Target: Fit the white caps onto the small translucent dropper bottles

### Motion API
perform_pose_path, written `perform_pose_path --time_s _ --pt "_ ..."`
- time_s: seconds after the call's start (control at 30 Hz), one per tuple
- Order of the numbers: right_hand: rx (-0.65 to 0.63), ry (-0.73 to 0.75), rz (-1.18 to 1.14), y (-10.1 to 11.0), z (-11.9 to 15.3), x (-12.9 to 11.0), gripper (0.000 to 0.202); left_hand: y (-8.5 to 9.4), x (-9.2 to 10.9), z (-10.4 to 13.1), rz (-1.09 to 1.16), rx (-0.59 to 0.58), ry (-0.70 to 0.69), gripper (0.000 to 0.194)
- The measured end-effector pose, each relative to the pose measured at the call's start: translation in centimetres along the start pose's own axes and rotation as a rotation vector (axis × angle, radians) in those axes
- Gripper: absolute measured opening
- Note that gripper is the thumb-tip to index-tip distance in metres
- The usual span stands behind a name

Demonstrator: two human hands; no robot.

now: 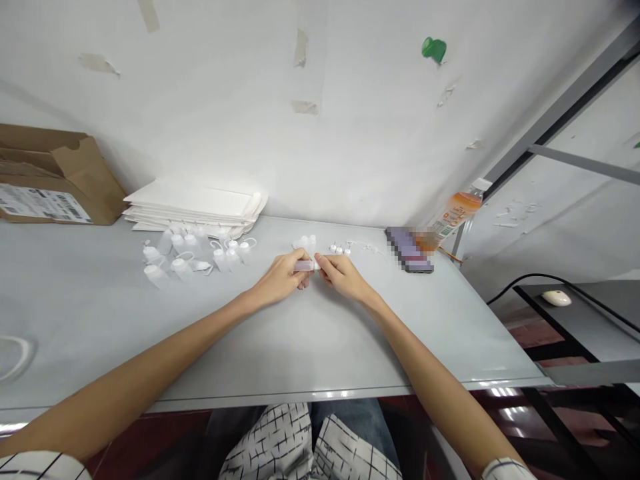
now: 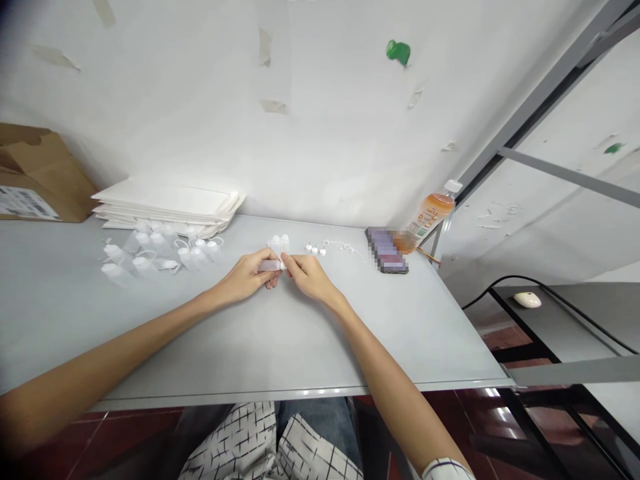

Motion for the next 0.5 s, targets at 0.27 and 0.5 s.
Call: perform_pose_path --time_s 0.27,0.5 --pt "0.057 0.010 0.125 0.7 0.0 -0.2 0.056 0.0 0.1 0.1 -0.010 -0.014 0.005 0.004" --pt "0.090 0.064 0.062 1.7 0.1 -1.1 0.038 0.2 0.2 0.1 -0.022 -0.016 0.005 0.003"
Point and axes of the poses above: each hand's wrist, its own z-axis away from the middle knuckle, its own y-axis out of the back of the hand, x = y × z, the point moved 7 cm from there along -z, towards the middle knuckle, and after that the axes turned 10 degrees about y, right-handed, at the moved point
